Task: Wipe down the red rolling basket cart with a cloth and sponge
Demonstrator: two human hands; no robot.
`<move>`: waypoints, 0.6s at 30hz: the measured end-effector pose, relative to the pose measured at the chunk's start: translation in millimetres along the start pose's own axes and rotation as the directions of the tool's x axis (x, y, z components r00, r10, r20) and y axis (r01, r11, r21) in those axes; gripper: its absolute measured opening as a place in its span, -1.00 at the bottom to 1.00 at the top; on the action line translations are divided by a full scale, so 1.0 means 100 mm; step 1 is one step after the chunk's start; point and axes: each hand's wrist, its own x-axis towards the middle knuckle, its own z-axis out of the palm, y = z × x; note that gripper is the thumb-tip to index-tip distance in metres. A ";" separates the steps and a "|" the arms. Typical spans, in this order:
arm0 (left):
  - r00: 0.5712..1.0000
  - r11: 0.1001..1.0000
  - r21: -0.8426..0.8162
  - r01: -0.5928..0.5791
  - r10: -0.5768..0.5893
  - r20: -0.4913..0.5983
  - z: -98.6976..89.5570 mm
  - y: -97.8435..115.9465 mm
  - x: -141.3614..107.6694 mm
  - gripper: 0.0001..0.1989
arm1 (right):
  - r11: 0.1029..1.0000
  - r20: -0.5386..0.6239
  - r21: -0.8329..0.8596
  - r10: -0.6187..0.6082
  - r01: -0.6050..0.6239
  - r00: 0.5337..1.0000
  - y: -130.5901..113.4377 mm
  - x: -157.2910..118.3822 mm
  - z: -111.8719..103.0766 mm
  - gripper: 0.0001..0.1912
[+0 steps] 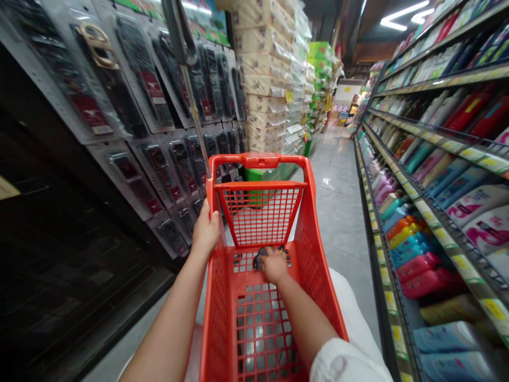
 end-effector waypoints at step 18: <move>1.000 1.000 -0.002 -0.002 0.002 -0.014 0.00 0.00 0.02 -0.39 | 1.000 -0.019 0.018 -0.016 0.016 1.000 -0.41 0.18 0.01 -0.68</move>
